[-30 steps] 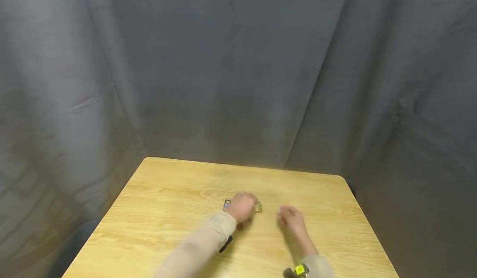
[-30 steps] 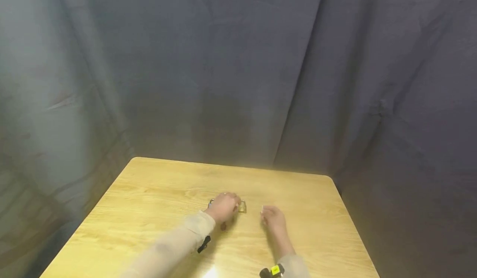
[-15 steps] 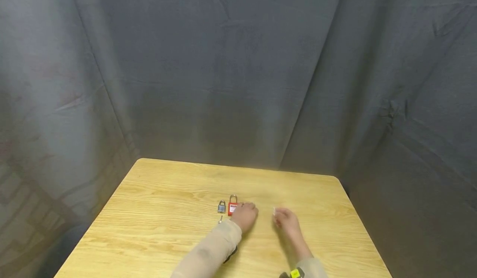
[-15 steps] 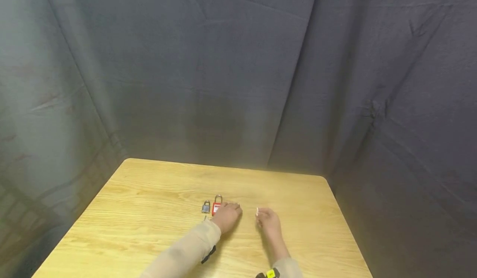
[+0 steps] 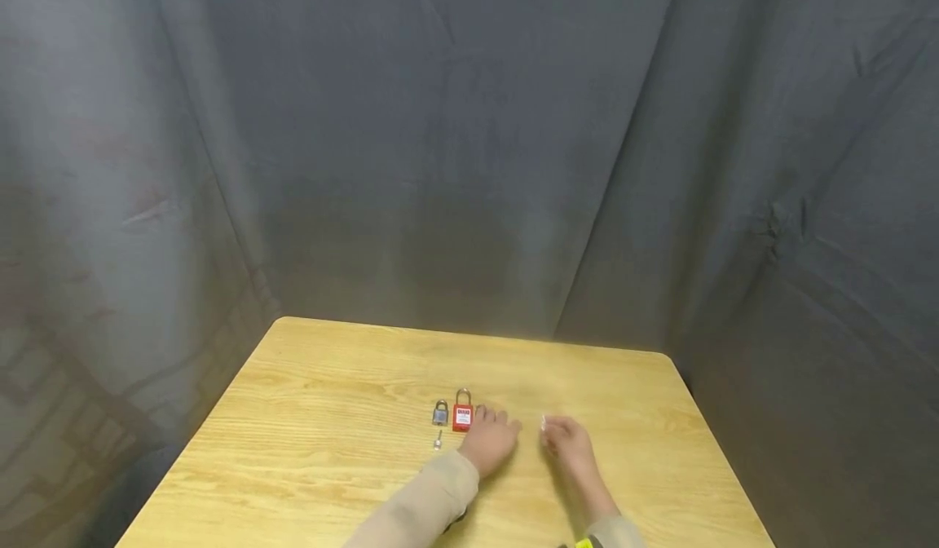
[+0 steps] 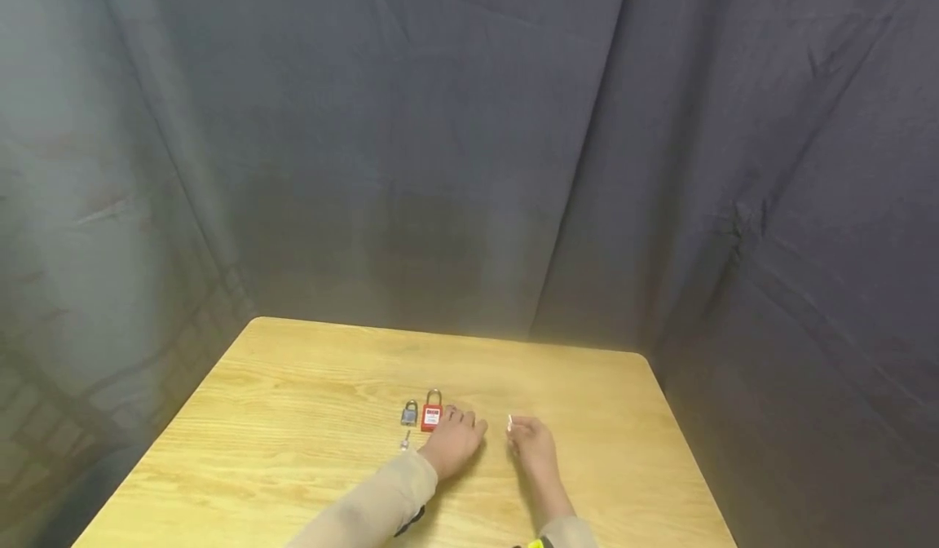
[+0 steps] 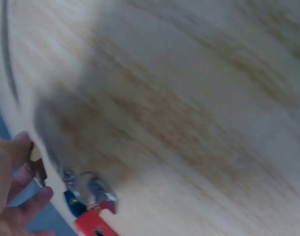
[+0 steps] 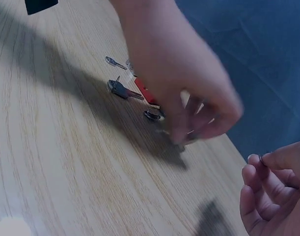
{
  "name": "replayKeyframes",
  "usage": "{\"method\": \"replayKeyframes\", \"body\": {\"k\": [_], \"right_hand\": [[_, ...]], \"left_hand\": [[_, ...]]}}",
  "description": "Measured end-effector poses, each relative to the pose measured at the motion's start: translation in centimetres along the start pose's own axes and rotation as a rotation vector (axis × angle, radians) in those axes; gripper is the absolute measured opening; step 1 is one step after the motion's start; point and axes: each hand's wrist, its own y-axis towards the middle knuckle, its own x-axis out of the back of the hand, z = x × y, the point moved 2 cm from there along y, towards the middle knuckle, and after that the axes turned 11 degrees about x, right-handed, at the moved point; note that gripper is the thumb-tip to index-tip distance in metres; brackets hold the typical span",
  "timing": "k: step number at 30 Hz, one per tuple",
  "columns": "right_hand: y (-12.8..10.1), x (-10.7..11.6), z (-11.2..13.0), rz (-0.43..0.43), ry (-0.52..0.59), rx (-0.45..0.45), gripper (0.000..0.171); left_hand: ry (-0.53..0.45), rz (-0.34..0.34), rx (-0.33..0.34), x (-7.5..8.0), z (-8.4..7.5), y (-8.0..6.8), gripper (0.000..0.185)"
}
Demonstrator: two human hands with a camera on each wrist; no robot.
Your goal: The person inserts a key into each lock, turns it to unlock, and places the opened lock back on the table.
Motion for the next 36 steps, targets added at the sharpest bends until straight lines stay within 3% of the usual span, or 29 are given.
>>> {"method": "replayKeyframes", "body": {"k": [2, 7, 9, 15, 21, 28, 36], "right_hand": [[-0.1, 0.0, 0.0, -0.005, 0.017, -0.012, 0.036], [0.1, -0.1, -0.2, -0.02, 0.045, -0.036, 0.038], [0.3, -0.1, -0.1, -0.016, -0.004, -0.015, 0.038], [0.6, -0.1, 0.2, 0.0, -0.15, 0.032, 0.033], [0.8, 0.1, 0.1, 0.004, -0.178, 0.034, 0.032], [1.1, 0.4, -0.1, 0.028, -0.303, 0.073, 0.031], [1.1, 0.2, 0.0, 0.022, -0.293, 0.078, 0.031]], "left_hand": [[-0.135, 0.017, 0.024, 0.8, 0.2, -0.2, 0.03], [-0.66, 0.083, 0.061, 4.0, 2.1, -0.5, 0.026], [-0.792, 0.095, 0.075, 4.9, 3.2, -0.7, 0.024], [-0.941, 0.097, 0.13, 6.5, 6.5, -1.7, 0.023], [-1.117, 0.101, 0.22, 6.0, 8.8, -2.7, 0.024], [-1.258, 0.142, 0.28, 4.3, 9.7, -3.9, 0.02], [-1.432, 0.113, 0.339, 2.8, 9.9, -4.4, 0.014]]}}
